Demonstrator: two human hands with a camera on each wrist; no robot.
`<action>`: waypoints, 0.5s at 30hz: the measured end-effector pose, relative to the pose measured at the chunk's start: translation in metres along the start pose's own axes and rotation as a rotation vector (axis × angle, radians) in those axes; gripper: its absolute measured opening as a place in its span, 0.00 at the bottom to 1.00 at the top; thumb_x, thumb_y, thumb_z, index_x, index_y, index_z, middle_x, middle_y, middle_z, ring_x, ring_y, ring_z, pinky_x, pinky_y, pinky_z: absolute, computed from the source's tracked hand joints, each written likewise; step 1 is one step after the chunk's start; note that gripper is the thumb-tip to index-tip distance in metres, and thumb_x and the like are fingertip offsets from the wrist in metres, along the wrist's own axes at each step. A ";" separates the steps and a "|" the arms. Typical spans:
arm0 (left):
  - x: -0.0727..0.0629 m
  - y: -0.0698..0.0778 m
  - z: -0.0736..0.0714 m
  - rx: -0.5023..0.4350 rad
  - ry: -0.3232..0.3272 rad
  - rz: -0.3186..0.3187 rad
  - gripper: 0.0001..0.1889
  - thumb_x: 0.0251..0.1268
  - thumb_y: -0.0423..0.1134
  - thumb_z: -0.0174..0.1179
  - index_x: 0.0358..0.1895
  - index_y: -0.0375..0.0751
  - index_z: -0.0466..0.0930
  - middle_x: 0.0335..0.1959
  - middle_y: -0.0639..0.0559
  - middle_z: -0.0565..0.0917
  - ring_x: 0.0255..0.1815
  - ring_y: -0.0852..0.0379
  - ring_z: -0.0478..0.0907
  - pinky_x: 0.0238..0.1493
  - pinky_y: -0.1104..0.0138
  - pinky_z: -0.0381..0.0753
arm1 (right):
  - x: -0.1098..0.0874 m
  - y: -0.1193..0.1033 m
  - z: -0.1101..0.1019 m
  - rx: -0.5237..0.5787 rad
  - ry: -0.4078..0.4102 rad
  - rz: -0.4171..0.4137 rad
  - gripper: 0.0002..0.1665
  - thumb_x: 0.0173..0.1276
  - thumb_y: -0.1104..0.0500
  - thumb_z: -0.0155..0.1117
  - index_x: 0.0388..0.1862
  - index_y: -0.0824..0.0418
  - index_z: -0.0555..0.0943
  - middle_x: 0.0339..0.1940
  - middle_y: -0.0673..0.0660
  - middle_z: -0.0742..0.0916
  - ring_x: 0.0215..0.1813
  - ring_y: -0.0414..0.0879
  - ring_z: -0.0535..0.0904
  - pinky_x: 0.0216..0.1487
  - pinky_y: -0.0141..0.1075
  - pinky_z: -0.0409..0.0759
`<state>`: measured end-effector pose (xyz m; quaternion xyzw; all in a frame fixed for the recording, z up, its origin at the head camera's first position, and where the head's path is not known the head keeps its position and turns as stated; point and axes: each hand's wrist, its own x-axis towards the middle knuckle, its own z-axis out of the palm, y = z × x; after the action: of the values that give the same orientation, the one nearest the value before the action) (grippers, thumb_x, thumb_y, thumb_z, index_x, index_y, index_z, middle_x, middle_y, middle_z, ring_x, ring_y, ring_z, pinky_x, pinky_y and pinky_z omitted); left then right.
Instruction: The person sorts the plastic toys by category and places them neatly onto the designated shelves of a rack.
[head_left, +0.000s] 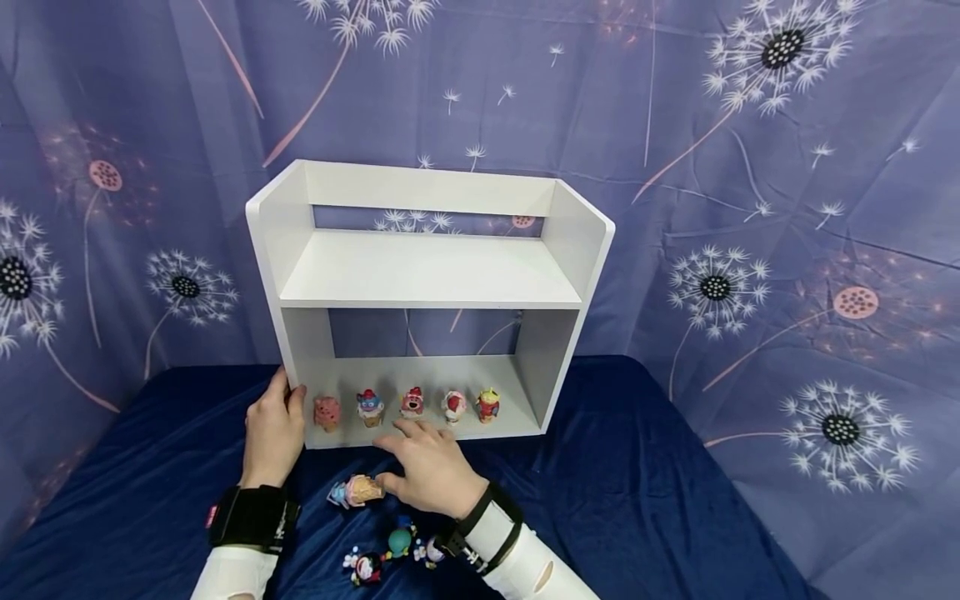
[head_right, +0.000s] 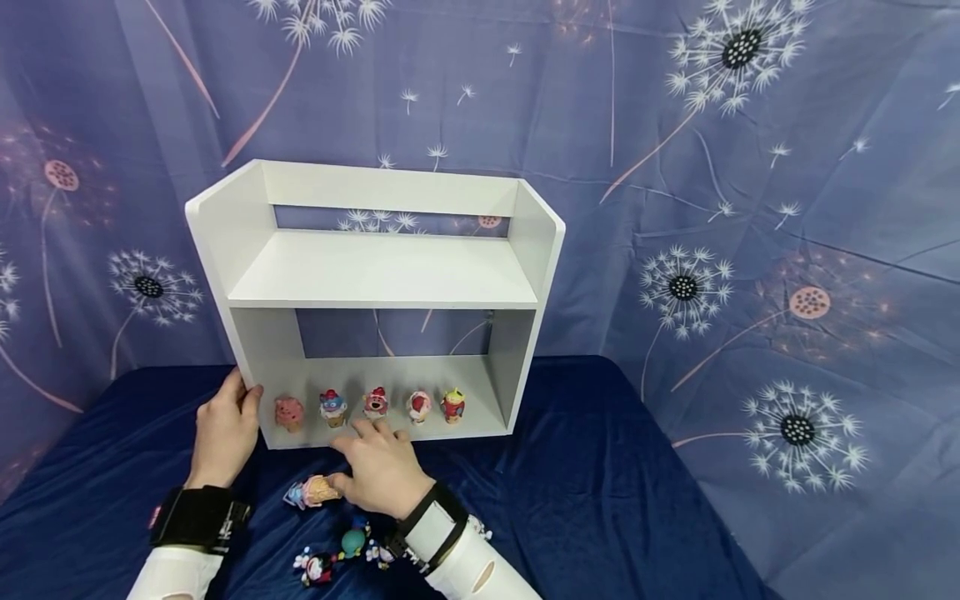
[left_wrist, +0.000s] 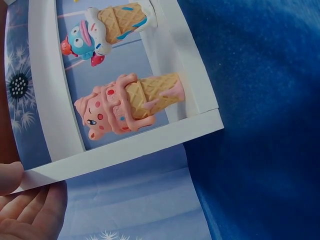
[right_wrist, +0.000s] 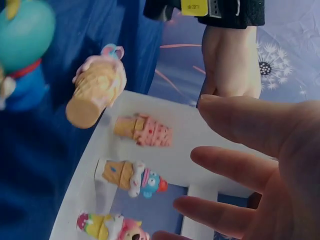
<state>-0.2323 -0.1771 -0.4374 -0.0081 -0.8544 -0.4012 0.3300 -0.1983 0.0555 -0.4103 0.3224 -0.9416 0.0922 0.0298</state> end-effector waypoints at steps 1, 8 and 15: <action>0.000 0.000 0.000 -0.001 0.002 0.001 0.15 0.74 0.30 0.52 0.60 0.31 0.72 0.47 0.27 0.81 0.44 0.29 0.80 0.40 0.41 0.75 | 0.001 -0.002 0.001 0.006 -0.009 -0.006 0.28 0.69 0.41 0.63 0.67 0.44 0.75 0.70 0.55 0.73 0.68 0.54 0.70 0.58 0.56 0.72; 0.000 0.001 0.000 -0.001 0.012 0.006 0.14 0.73 0.29 0.53 0.59 0.31 0.72 0.46 0.27 0.81 0.44 0.29 0.80 0.41 0.41 0.75 | 0.011 -0.013 0.005 0.017 -0.012 -0.069 0.26 0.69 0.43 0.64 0.65 0.42 0.77 0.68 0.52 0.76 0.65 0.49 0.73 0.54 0.49 0.76; 0.001 0.001 0.000 0.005 0.012 0.008 0.14 0.74 0.30 0.52 0.59 0.32 0.72 0.46 0.27 0.81 0.43 0.29 0.80 0.40 0.40 0.75 | 0.025 -0.025 0.008 0.008 -0.022 -0.129 0.25 0.66 0.47 0.67 0.63 0.43 0.79 0.62 0.47 0.80 0.57 0.42 0.78 0.44 0.38 0.80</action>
<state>-0.2324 -0.1767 -0.4365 -0.0085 -0.8535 -0.3977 0.3367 -0.2030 0.0197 -0.4113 0.3834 -0.9189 0.0902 0.0242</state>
